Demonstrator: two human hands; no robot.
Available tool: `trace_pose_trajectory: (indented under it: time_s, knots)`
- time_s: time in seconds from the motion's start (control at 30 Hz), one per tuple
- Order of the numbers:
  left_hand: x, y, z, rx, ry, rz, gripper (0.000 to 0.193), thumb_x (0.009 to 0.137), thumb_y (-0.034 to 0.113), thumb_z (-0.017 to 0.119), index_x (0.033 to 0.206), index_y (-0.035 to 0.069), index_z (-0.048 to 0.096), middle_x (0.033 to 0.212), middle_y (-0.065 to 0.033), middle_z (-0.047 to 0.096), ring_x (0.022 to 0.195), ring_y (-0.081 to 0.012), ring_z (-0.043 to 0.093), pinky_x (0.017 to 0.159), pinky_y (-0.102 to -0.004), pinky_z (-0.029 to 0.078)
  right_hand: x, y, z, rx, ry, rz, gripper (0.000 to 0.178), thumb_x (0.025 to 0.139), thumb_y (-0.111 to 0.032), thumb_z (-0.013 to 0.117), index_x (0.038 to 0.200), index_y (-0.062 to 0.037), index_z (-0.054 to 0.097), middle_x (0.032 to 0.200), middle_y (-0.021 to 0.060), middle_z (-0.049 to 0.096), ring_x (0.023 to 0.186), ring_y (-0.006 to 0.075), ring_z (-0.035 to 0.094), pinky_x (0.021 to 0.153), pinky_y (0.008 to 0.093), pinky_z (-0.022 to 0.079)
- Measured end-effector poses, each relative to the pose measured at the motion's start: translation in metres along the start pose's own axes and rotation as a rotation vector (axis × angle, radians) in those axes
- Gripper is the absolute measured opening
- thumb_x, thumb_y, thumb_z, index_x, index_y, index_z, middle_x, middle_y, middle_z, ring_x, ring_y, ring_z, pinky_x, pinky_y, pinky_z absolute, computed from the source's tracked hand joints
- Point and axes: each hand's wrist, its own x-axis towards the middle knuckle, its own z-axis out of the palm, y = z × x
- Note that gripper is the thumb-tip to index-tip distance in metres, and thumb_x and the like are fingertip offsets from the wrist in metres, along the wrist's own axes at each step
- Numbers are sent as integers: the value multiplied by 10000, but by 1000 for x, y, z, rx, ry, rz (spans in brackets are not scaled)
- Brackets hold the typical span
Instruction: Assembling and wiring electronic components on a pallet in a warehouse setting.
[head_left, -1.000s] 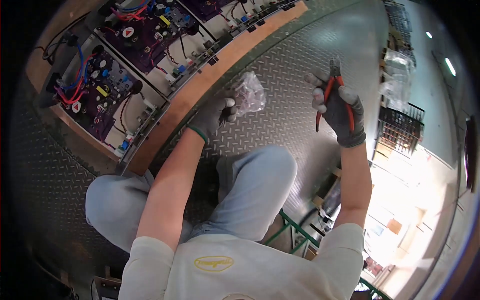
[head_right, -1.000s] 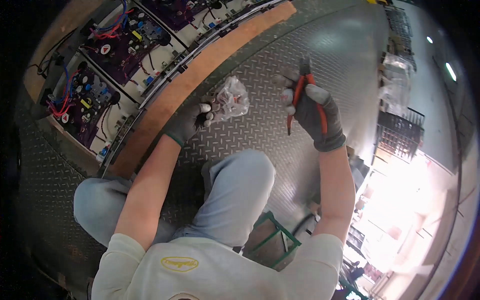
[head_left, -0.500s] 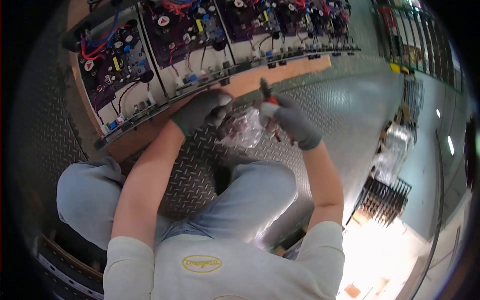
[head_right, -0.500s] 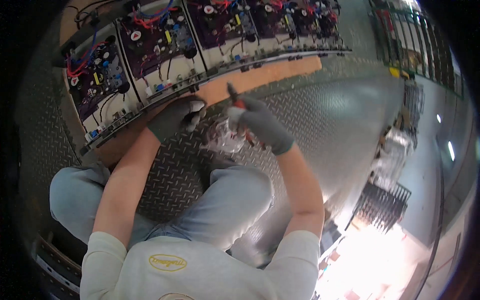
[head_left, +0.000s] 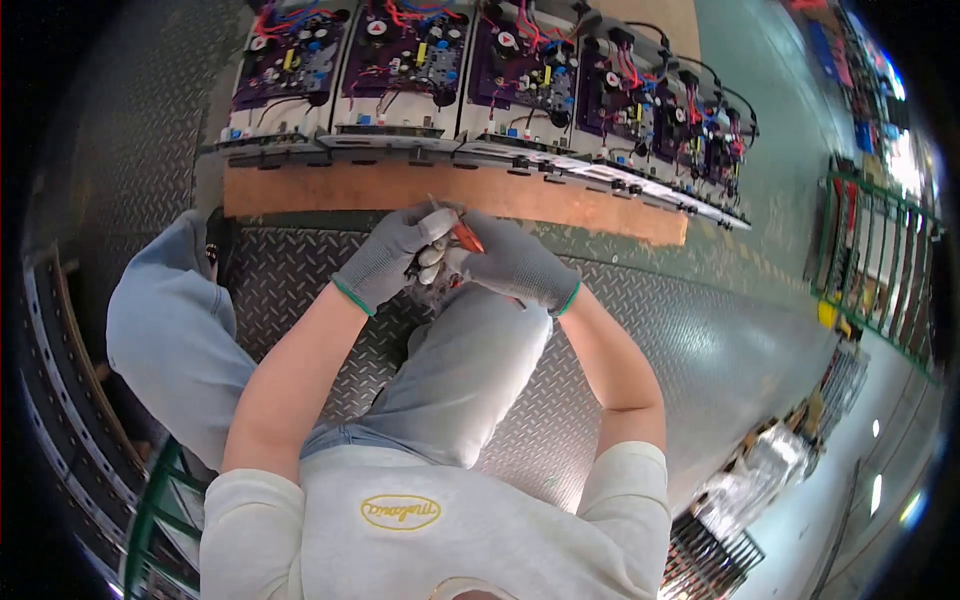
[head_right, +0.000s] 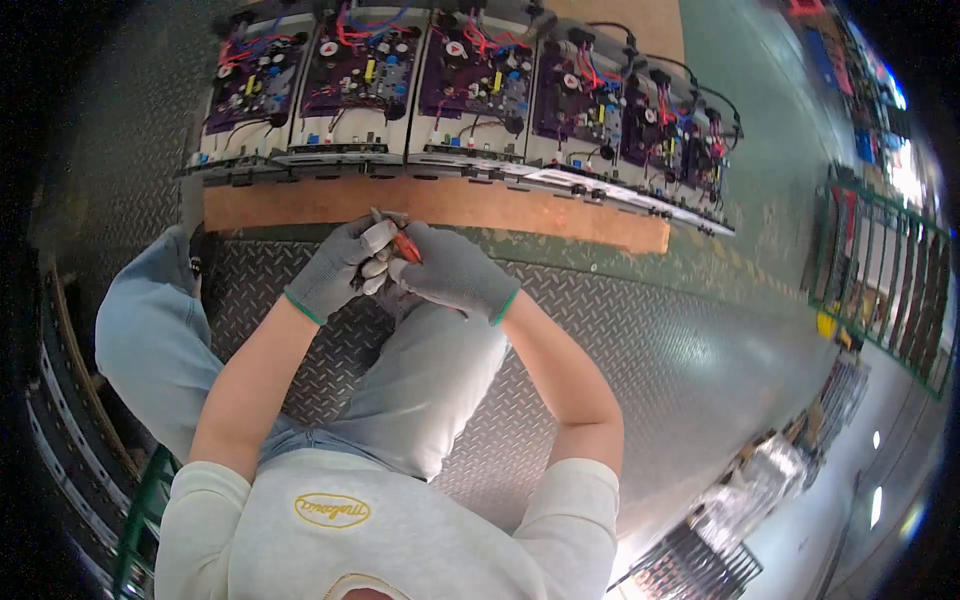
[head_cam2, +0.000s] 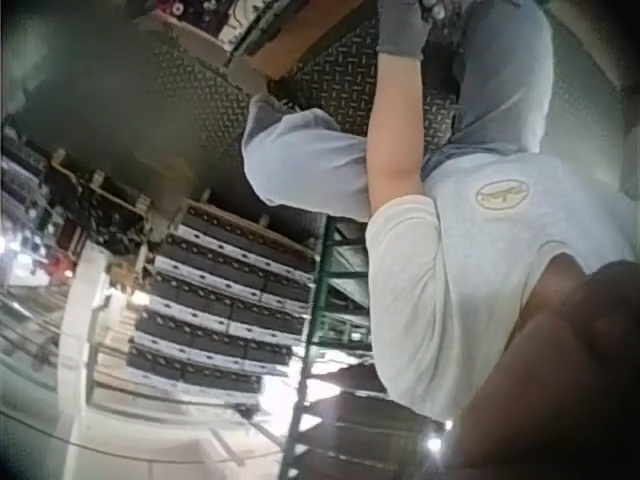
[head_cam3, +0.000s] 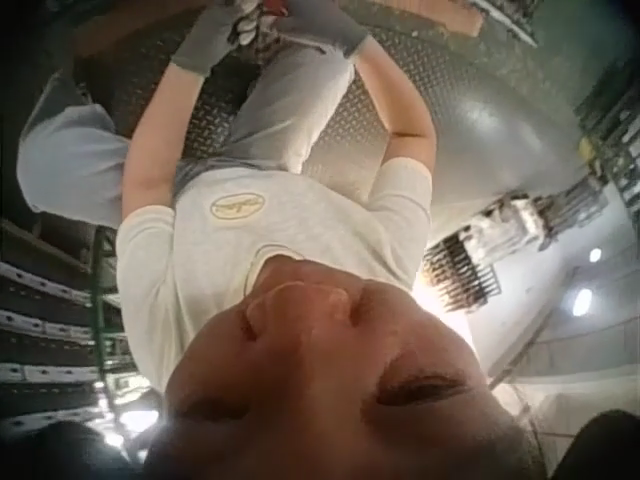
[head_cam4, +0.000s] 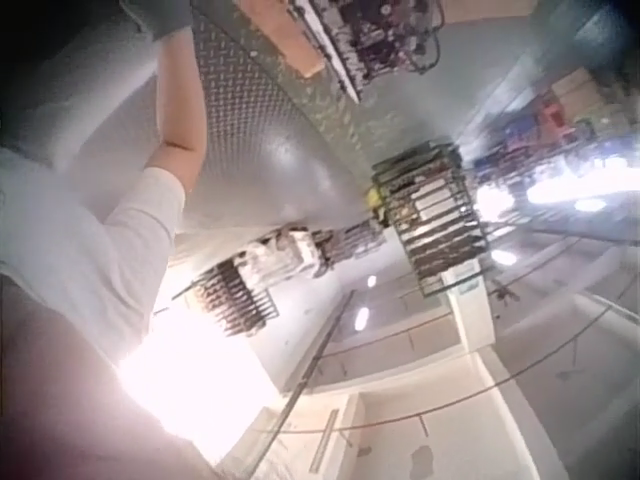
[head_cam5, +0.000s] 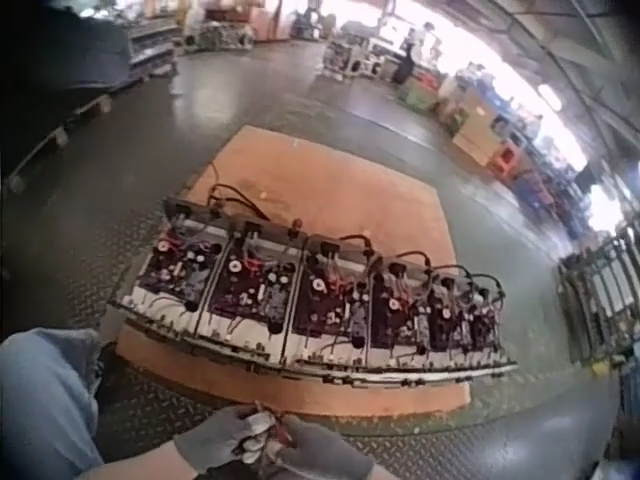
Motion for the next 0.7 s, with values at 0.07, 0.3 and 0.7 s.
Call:
trace_pose_trajectory:
  time_s: [0.07, 0.3, 0.7]
  knots:
    - [-11, 2, 17, 36, 109, 65, 267, 892, 276, 591, 1060, 70, 568, 639, 46, 464, 484, -33, 398, 415, -205, 350, 11, 37, 5, -104, 47, -287, 429, 805, -335, 590, 1112, -47, 500, 936, 192, 609, 844, 251, 623, 729, 328, 479]
    - [-23, -10, 29, 38, 185, 205, 239, 899, 253, 585, 1068, 84, 585, 652, 41, 448, 496, -36, 402, 423, -197, 367, 5, 56, 2, 331, -158, -402, 673, 817, -397, 642, 1340, -57, 389, 1093, 126, 593, 977, 192, 563, 850, 297, 433]
    - [47, 6, -41, -242, 15, 137, 361, 932, 372, 497, 1088, 49, 540, 717, 24, 474, 510, -49, 357, 412, -204, 337, 14, 29, -28, -1260, 905, -570, 375, 714, -232, 637, 1047, -90, 543, 799, 37, 514, 751, 191, 542, 594, 322, 443]
